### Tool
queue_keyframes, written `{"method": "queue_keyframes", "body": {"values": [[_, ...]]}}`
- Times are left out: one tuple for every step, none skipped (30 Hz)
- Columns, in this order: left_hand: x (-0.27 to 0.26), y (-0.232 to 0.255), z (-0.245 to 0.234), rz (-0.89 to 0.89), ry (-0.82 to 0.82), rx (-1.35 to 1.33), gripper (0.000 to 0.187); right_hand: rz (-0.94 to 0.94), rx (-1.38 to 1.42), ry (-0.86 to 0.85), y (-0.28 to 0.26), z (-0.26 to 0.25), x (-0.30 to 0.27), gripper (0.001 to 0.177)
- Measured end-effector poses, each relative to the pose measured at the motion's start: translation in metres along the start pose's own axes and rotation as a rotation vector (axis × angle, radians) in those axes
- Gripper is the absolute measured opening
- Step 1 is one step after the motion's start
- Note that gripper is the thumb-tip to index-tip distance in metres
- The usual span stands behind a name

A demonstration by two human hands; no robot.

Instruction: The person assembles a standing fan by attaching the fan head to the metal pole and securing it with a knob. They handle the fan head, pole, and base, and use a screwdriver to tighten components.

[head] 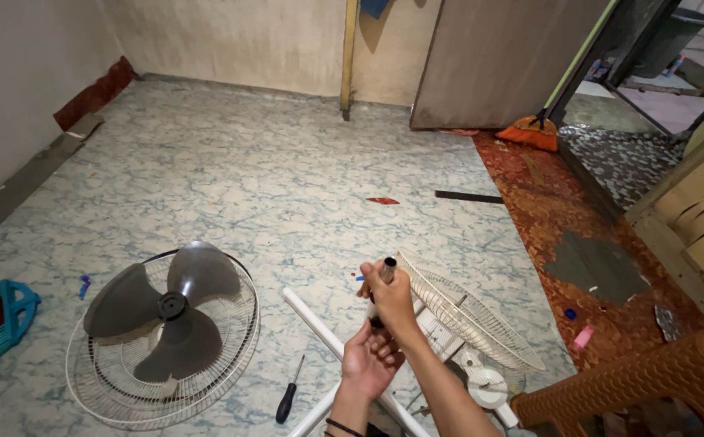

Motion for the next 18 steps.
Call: {"method": "queue_keyframes", "body": {"values": [[-0.001,-0.002,0.002,0.015,0.041,0.020,0.036,-0.013,0.018,-0.002,0.002,0.000,-0.001,0.038],[-0.003,-0.003,0.004,0.029,0.083,0.041,0.035,-0.026,0.037,-0.003,0.005,0.001,-0.003,0.037],[-0.004,-0.002,0.006,0.045,0.110,0.151,0.036,-0.032,0.044,-0.009,0.006,0.002,-0.002,0.038],[-0.004,0.000,0.007,0.060,0.137,0.262,0.037,-0.038,0.051,-0.016,0.008,0.002,-0.002,0.038],[-0.004,-0.001,0.007,0.075,0.164,0.370,0.039,-0.042,0.056,-0.022,0.010,0.001,-0.001,0.039],[-0.003,-0.001,0.006,0.113,0.208,0.499,0.040,-0.053,0.064,-0.025,0.012,0.001,0.000,0.040],[0.000,-0.002,0.005,0.152,0.250,0.629,0.040,-0.064,0.071,-0.027,0.013,0.001,0.001,0.042],[0.003,-0.002,0.002,0.191,0.292,0.759,0.041,-0.076,0.078,-0.029,0.014,0.000,0.003,0.043],[0.006,-0.003,0.000,0.237,0.240,0.786,0.034,-0.073,0.082,-0.037,0.016,-0.001,0.003,0.044],[0.009,-0.005,-0.003,0.283,0.187,0.812,0.028,-0.070,0.087,-0.044,0.017,-0.001,0.003,0.044],[0.013,-0.007,-0.006,0.329,0.130,0.836,0.023,-0.069,0.090,-0.052,0.017,-0.002,0.005,0.045],[0.015,-0.010,-0.009,0.323,0.173,0.809,0.025,-0.053,0.072,-0.055,0.017,-0.002,0.005,0.043],[0.018,-0.015,-0.012,0.315,0.213,0.781,0.028,-0.038,0.052,-0.057,0.015,-0.003,0.006,0.041],[0.020,-0.018,-0.015,0.307,0.252,0.753,0.031,-0.023,0.032,-0.058,0.011,-0.004,0.006,0.039],[0.021,-0.019,-0.017,0.312,0.298,0.794,0.032,-0.017,0.037,-0.080,0.008,-0.004,0.004,0.038],[0.022,-0.018,-0.020,0.317,0.344,0.836,0.035,-0.011,0.042,-0.103,0.003,-0.005,0.001,0.037],[0.023,-0.016,-0.022,0.323,0.389,0.881,0.039,-0.007,0.050,-0.124,-0.003,-0.006,-0.001,0.036],[0.025,-0.012,-0.022,0.403,0.339,0.964,0.042,0.038,0.021,-0.141,-0.009,-0.008,-0.004,0.034]]}}
Point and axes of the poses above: each hand's wrist, its own x-axis towards the middle knuckle, its own z-axis out of the palm, y = z × x, the point moved 1 cm from there along x, towards the middle knuckle, and after that the axes turned 8 degrees about z, right-handed, at the moved point
